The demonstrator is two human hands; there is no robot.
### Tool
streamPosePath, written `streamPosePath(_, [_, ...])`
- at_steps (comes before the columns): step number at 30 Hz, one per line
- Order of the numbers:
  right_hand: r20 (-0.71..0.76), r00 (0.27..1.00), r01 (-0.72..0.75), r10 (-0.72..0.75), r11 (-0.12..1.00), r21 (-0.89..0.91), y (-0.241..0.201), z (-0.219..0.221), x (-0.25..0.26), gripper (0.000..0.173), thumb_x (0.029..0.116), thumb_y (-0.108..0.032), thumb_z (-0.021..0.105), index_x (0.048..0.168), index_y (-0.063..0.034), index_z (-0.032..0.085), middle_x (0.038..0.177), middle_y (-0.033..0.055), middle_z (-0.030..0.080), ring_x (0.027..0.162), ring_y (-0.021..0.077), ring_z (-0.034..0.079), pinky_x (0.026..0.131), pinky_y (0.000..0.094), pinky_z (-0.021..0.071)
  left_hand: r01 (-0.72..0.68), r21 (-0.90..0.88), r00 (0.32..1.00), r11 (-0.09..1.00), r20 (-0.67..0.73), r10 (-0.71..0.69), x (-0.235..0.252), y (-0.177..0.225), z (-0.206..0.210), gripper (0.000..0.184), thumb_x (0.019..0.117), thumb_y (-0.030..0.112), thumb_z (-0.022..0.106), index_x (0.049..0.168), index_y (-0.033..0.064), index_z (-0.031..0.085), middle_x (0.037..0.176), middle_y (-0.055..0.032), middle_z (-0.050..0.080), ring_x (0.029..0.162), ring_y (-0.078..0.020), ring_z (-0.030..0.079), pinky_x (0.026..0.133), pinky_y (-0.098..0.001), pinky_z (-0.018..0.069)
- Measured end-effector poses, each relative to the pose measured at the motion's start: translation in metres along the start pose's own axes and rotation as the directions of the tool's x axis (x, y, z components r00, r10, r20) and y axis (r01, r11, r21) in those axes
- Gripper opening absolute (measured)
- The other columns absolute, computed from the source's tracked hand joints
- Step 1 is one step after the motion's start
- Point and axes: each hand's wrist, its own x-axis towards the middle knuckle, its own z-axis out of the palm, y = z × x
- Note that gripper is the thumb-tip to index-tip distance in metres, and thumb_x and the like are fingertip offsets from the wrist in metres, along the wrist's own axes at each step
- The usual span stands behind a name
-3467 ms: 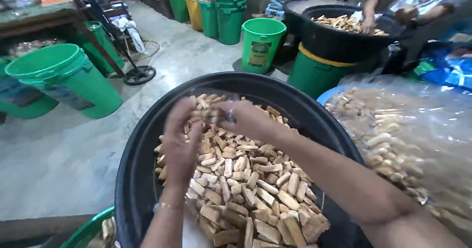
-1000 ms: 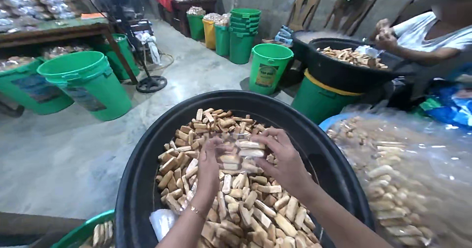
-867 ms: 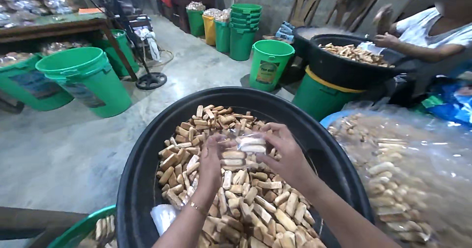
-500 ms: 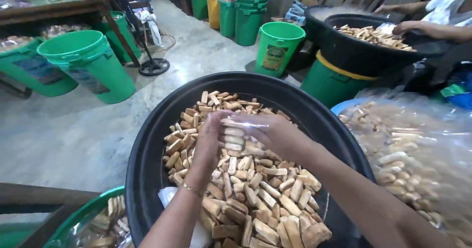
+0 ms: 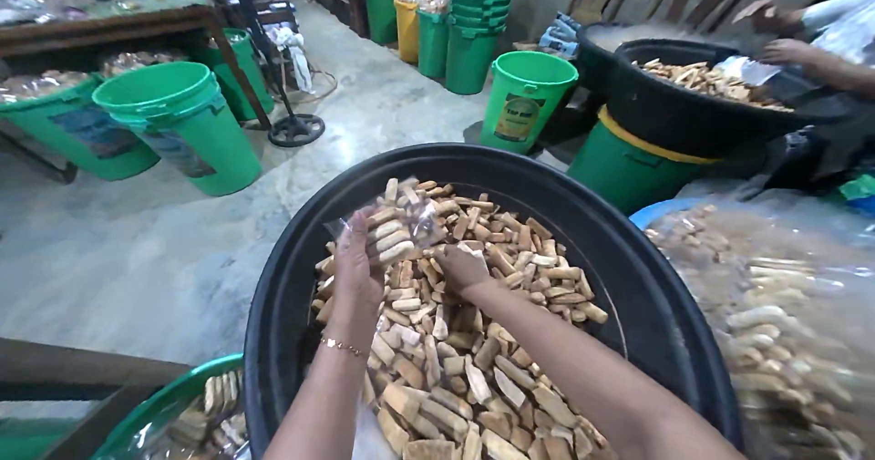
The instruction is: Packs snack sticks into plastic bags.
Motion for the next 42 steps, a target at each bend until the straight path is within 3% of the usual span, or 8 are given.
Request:
streamPosePath(4, [-0.211,0.975,0.026,0.067,0.913,0.408,0.016,-0.034,-0.024,0.037,0.1033,-0.013,0.055,0.135,0.0042,0.06,0.134,0.026,0.061,0.125,0.0375,0.061,0.108,0.0524,0.046,0.048,0.032,0.997,0.998,0.063,-0.05,-0.002,-0.001,0.002,0.049,0.113,0.036,0.022,0.123,0.0043,0.058,0.093,-0.0092,0.069,0.081,-0.0187,0.07,0.071,-0.0364,0.0604])
streamPosePath(8, [-0.471,0.868,0.361,0.156,0.452,0.815,0.027,-0.087,-0.095,0.018,0.1015,-0.007,0.058,0.116,0.0034,0.061,0.094,0.0061,0.066,0.077,0.0076,0.064,0.074,0.0247,0.0552,0.03,0.013,0.992,0.999,0.119,-0.032,-0.009,-0.008,0.007,0.064,0.1113,0.042,0.005,0.128,0.0053,0.055,0.106,-0.0051,0.072,0.09,-0.0143,0.07,0.078,-0.0331,0.0585])
streamPosePath(15, [-0.679,0.734,0.51,0.035,0.631,0.584,0.019,-0.083,-0.152,0.024,0.0967,-0.016,0.065,0.114,0.0002,0.065,0.102,0.0044,0.068,0.085,0.0045,0.064,0.077,0.0225,0.0531,0.058,0.064,0.931,0.996,0.357,-0.077,-0.041,-0.022,0.023,0.065,0.1107,0.04,0.002,0.133,0.0048,0.052,0.106,-0.0053,0.072,0.091,-0.0148,0.071,0.078,-0.0341,0.0605])
streamPosePath(22, [-0.963,0.238,0.673,-0.126,0.737,0.07,0.031,-0.056,-0.138,0.038,0.1015,-0.041,0.06,0.11,-0.008,0.075,0.125,0.0174,0.061,0.115,0.0127,0.06,0.099,0.0247,0.0499,0.186,0.007,0.89,0.983,0.422,-0.171,-0.068,-0.026,0.037,0.063,0.1115,0.041,0.006,0.127,0.0035,0.055,0.097,-0.0083,0.073,0.088,-0.0177,0.073,0.078,-0.0345,0.062])
streamPosePath(28, [-0.865,0.375,0.627,-0.333,0.779,-0.028,0.03,-0.066,-0.173,0.026,0.0967,-0.01,0.063,0.117,0.0018,0.072,0.113,0.0164,0.073,0.104,0.0222,0.072,0.093,0.0333,0.0579,0.197,0.167,0.888,0.966,0.387,-0.248,-0.077,-0.027,0.036,0.056,0.1127,0.036,0.012,0.12,0.0053,0.057,0.091,-0.0041,0.072,0.082,-0.014,0.072,0.074,-0.0331,0.0618])
streamPosePath(33, [-0.924,0.292,0.424,-0.247,0.899,-0.106,0.031,-0.069,-0.184,0.018,0.0909,-0.012,0.073,0.103,0.0007,0.076,0.106,0.0176,0.074,0.101,0.0281,0.073,0.091,0.0359,0.0594,0.106,0.345,0.863,0.932,0.434,-0.259,-0.081,-0.029,0.029,0.049,0.1126,0.03,0.015,0.117,0.0092,0.058,0.091,0.0056,0.072,0.085,-0.0044,0.071,0.078,-0.0264,0.0604])
streamPosePath(37, [-0.81,0.531,0.574,-0.249,0.809,0.127,0.036,-0.07,-0.192,0.022,0.0975,-0.005,0.063,0.112,0.0073,0.073,0.121,0.0235,0.07,0.116,0.0332,0.068,0.102,0.04,0.0528,0.14,0.347,0.858,0.927,0.424,-0.289,-0.074,-0.025,0.027,0.05,0.1119,0.03,0.009,0.109,0.0135,0.056,0.083,0.0111,0.072,0.081,-0.0011,0.071,0.077,-0.025,0.0612])
streamPosePath(42, [-0.878,0.414,0.629,-0.239,0.772,0.087,0.048,-0.058,-0.176,0.017,0.0948,-0.008,0.069,0.097,0.0082,0.073,0.098,0.0195,0.073,0.092,0.0248,0.073,0.087,0.0313,0.0581,0.134,0.444,0.8,0.886,0.479,-0.361,-0.061,-0.035,0.02,0.052,0.1111,0.03,0.007,0.113,0.0128,0.056,0.091,0.0107,0.072,0.088,-0.0021,0.07,0.082,-0.0264,0.0601])
